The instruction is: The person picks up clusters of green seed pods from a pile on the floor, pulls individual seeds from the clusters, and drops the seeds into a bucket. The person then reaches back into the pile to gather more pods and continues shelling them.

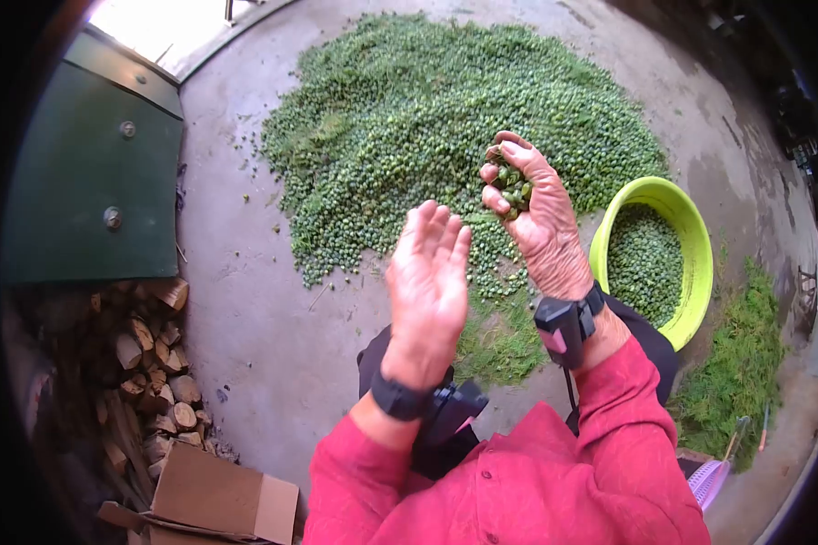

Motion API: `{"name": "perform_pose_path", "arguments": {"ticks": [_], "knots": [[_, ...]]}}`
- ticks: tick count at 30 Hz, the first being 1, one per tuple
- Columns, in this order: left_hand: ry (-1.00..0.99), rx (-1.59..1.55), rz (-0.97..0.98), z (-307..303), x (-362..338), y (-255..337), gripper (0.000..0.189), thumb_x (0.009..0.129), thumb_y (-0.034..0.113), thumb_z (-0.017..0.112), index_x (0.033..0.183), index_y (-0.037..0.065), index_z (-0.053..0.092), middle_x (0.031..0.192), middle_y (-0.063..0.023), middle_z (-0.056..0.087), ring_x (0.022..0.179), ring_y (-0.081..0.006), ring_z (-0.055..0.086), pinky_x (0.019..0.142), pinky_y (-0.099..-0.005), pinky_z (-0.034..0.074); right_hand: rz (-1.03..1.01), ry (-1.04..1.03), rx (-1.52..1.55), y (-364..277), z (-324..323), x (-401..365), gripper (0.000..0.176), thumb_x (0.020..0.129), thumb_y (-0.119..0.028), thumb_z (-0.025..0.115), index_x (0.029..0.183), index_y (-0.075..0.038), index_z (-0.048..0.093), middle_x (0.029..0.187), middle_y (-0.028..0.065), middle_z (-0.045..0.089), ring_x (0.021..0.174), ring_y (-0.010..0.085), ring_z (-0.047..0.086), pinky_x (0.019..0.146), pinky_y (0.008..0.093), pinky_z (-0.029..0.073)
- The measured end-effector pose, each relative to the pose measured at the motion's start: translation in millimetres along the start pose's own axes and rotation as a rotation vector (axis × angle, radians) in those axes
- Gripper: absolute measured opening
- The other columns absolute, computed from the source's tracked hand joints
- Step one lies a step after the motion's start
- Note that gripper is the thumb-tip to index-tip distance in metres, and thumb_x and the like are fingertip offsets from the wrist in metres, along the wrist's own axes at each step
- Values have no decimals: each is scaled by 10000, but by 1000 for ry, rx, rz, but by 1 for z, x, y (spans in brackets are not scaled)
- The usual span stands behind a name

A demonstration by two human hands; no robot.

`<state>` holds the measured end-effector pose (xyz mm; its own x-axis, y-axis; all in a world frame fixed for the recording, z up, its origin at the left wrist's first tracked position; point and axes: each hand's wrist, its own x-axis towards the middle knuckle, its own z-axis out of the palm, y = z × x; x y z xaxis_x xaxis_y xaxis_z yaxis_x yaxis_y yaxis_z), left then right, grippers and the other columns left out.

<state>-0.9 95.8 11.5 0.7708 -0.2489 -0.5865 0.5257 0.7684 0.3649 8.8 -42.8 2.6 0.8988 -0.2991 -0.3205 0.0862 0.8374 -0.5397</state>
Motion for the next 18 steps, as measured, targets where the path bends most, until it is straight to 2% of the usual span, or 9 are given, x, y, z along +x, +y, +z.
{"name": "perform_pose_path", "arguments": {"ticks": [3, 6, 8, 9, 12, 13, 14, 16, 18], "knots": [[-86, 79, 8, 28, -18, -29, 346, 923, 303, 492, 1131, 26, 497, 1139, -84, 493, 1072, -187, 450, 929, -341, 367, -276, -52, -351, -13, 25, -35, 181, 824, -54, 608, 1004, -34, 597, 817, 41, 594, 642, 85, 542, 445, 197, 396], [-186, 103, -35, 43, -22, -49, 311, 949, 329, 434, 1072, 59, 527, 1019, -37, 530, 923, -143, 496, 826, -310, 406, -888, -63, -1162, -25, 18, -52, 163, 752, -31, 642, 914, -22, 637, 832, 42, 591, 774, 131, 571, 679, 252, 469], [-562, -126, -119, 39, 4, -58, 295, 958, 350, 407, 980, 82, 529, 937, -28, 528, 851, -143, 522, 767, -291, 426, -1049, -101, -1305, -29, 9, -53, 189, 715, -49, 666, 901, -26, 640, 897, 83, 608, 851, 171, 580, 758, 289, 467], [-364, -75, -242, 47, 5, -63, 291, 959, 362, 402, 879, 103, 509, 861, -27, 518, 845, -158, 540, 761, -298, 444, -1047, -102, -1332, -32, 3, -53, 196, 729, -87, 676, 910, -21, 641, 907, 94, 614, 859, 183, 581, 765, 293, 469], [-347, -156, -283, 57, 17, -66, 304, 959, 355, 400, 837, 101, 514, 838, -25, 520, 877, -178, 545, 813, -331, 456, -965, -156, -1206, -34, -7, -47, 209, 786, -162, 663, 934, -15, 644, 938, 103, 626, 876, 184, 584, 768, 292, 472], [-312, -268, -363, 56, 18, -64, 313, 954, 355, 405, 944, 77, 549, 910, -53, 563, 911, -200, 553, 887, -363, 445, -889, -202, -1059, -34, -8, -45, 220, 830, -199, 639, 948, -14, 646, 959, 101, 633, 885, 174, 585, 764, 288, 472], [-302, -266, -361, 57, 19, -64, 313, 954, 355, 405, 944, 77, 549, 910, -53, 563, 911, -200, 553, 887, -363, 445, -881, -200, -1055, -35, -8, -45, 220, 830, -199, 639, 948, -14, 646, 959, 101, 633, 885, 174, 585, 764, 288, 472], [-312, -188, -250, 62, 18, -67, 365, 949, 364, 406, 1109, 54, 514, 1031, -99, 576, 969, -234, 550, 922, -400, 429, -529, -119, -571, -39, -6, -49, 320, 941, -267, 479, 999, 14, 621, 1049, 119, 619, 1004, 196, 567, 897, 324, 431], [-367, -231, -266, 56, 30, -76, 393, 946, 369, 406, 1162, 54, 499, 1094, -123, 570, 1005, -246, 545, 937, -410, 420, -554, -71, -415, -42, -3, -42, 308, 959, -240, 438, 1021, 15, 599, 1025, 124, 627, 978, 191, 578, 880, 331, 442]]}}
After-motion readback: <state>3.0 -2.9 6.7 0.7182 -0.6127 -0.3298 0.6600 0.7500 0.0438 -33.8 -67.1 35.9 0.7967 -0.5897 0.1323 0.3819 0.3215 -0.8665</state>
